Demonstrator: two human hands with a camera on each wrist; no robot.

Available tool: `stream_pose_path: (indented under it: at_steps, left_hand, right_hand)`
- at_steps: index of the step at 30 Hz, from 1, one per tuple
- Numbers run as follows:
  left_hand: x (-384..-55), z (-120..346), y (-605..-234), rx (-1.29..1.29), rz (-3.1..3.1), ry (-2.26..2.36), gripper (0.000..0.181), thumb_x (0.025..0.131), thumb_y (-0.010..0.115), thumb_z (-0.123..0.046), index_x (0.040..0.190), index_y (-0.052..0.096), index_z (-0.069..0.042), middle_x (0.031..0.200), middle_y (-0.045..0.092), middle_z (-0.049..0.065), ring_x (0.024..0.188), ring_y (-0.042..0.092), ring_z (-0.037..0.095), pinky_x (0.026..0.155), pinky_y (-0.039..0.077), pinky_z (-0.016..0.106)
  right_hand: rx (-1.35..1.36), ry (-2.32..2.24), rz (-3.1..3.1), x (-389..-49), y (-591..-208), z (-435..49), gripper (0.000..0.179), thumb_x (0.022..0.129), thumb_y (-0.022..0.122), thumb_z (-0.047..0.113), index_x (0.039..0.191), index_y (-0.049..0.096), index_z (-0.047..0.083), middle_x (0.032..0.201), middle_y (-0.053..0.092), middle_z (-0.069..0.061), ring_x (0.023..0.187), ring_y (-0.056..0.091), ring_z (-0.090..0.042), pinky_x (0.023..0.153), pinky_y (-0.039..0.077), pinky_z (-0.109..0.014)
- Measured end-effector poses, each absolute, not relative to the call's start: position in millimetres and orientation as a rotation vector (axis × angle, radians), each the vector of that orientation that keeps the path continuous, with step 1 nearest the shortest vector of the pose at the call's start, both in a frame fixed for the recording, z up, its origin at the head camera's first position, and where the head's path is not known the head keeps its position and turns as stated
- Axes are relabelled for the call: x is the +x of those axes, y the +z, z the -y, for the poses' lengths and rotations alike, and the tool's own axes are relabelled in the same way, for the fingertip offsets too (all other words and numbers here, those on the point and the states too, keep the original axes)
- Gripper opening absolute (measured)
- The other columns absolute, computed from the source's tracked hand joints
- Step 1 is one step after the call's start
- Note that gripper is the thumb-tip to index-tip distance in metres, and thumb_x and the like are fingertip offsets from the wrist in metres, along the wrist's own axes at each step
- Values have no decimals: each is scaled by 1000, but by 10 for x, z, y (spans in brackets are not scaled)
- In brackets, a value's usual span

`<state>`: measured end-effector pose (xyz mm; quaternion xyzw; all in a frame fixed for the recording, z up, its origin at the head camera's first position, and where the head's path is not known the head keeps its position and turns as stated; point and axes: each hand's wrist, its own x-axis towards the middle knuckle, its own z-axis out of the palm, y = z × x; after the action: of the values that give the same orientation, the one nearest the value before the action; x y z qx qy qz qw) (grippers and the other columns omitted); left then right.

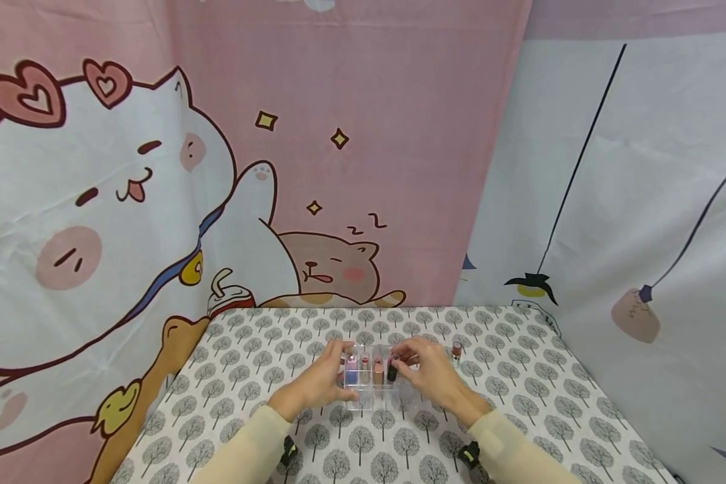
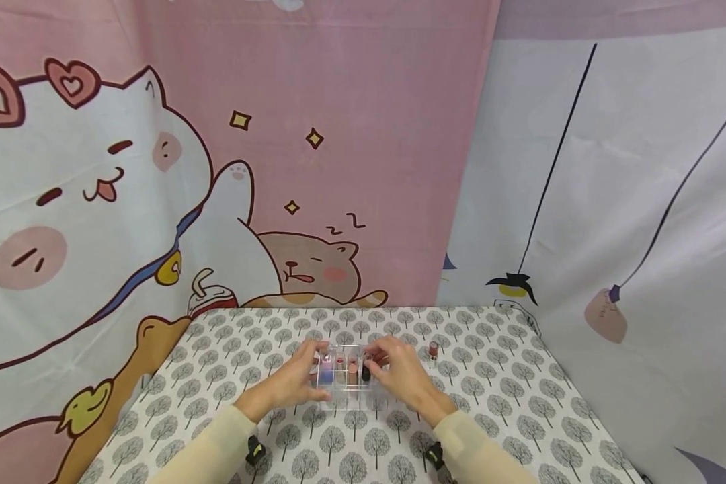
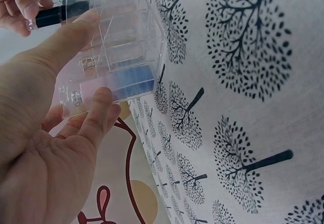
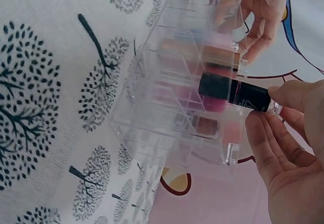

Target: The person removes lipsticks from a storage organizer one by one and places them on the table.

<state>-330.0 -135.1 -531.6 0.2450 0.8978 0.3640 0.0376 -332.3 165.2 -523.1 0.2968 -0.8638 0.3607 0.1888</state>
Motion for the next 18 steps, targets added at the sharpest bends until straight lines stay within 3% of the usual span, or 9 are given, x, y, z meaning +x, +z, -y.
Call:
stream_pose_path:
  at_steps: [11, 18]
  left_hand:
    - [-3315, 1348, -5314, 777, -2763, 1119, 114, 89, 104, -23, 175, 33, -1, 169, 46, 26, 140, 70, 40, 118, 67, 46]
    - [-3303, 1335, -5310, 760, -2753, 1136, 114, 87, 105, -20, 175, 33, 0, 169, 46, 26, 142, 68, 41, 117, 67, 45]
  right_hand:
    - [736, 1116, 2469, -3299, -5083, -1720, 25, 99, 91, 4, 123, 84, 8, 116, 85, -4, 99, 83, -16, 94, 75, -35]
    - [777, 1102, 2392, -3319, -5076, -1780, 24, 97, 91, 0, 120, 84, 4, 113, 86, -8, 95, 85, -21, 88, 76, -31]
